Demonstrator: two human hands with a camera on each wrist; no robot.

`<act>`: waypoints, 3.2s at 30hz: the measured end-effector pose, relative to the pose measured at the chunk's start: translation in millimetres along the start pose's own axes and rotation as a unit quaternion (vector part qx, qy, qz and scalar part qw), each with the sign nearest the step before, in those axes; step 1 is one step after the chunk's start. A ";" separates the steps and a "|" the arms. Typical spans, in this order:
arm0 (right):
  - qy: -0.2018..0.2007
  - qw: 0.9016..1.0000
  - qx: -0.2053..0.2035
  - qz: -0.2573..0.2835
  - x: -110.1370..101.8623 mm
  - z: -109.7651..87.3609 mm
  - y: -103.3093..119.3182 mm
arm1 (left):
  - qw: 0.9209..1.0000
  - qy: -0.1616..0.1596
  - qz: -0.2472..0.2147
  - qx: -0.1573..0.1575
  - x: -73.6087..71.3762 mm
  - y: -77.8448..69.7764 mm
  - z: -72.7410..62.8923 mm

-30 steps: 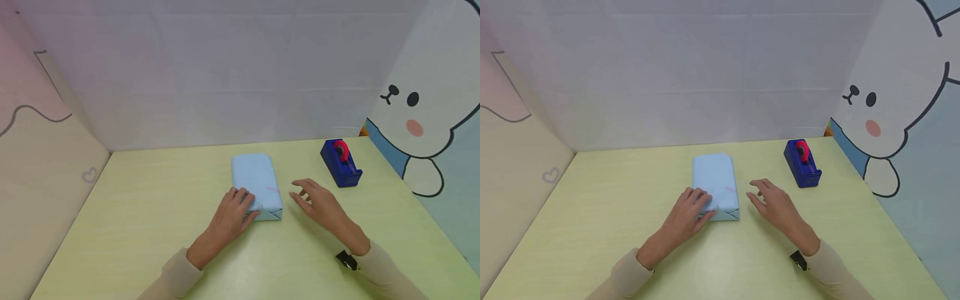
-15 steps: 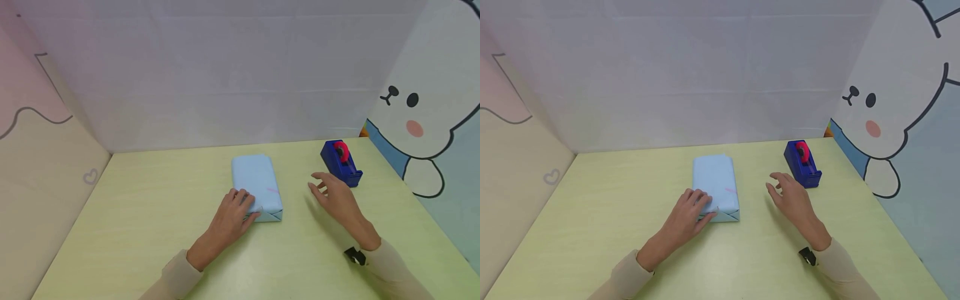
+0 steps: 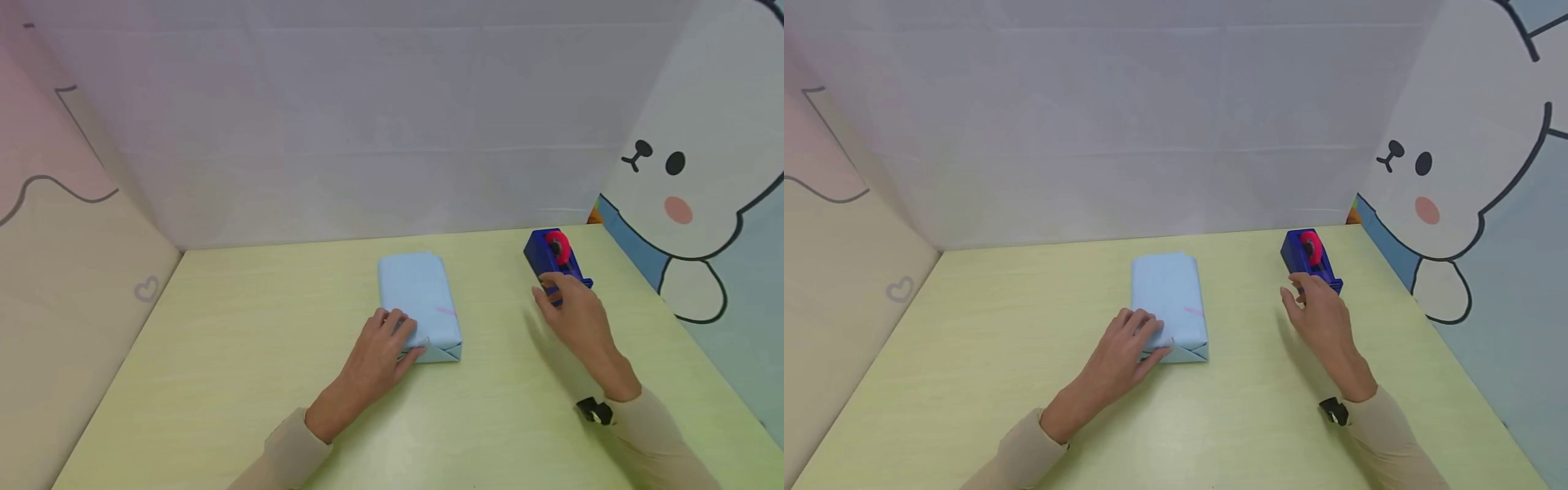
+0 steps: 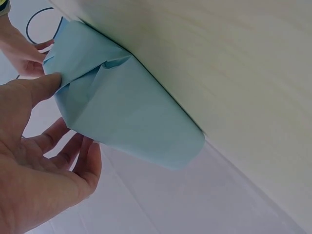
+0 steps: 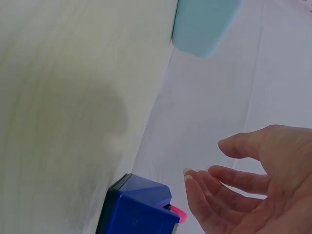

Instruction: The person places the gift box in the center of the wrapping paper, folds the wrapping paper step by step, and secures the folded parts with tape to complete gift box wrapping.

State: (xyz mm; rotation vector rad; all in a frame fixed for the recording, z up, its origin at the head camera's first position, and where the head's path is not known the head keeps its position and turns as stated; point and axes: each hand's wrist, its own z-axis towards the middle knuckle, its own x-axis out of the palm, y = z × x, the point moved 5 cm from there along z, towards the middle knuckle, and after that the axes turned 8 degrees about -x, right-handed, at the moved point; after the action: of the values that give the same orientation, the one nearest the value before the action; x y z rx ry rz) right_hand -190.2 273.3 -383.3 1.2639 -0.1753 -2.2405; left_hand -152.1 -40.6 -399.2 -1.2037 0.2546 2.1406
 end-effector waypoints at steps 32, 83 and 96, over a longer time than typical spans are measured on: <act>0.021 0.986 0.136 -0.091 -18.6 5.8 -49.9 | 1.000 -0.007 0.003 -0.001 1.1 1.0 -1.7; 0.069 0.980 0.185 0.029 -21.2 -7.2 -73.8 | 1.000 -0.008 0.011 0.002 2.8 1.5 -1.7; 0.107 0.968 0.221 0.053 -25.9 -18.1 -72.9 | 1.000 -0.006 0.005 0.000 1.9 1.9 -2.6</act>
State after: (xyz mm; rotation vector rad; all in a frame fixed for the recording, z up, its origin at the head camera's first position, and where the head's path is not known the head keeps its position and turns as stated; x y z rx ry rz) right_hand -194.2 350.7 -400.9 1.6701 -0.6734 -2.0190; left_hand -152.2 -42.4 -402.5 -1.1919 0.2558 2.1569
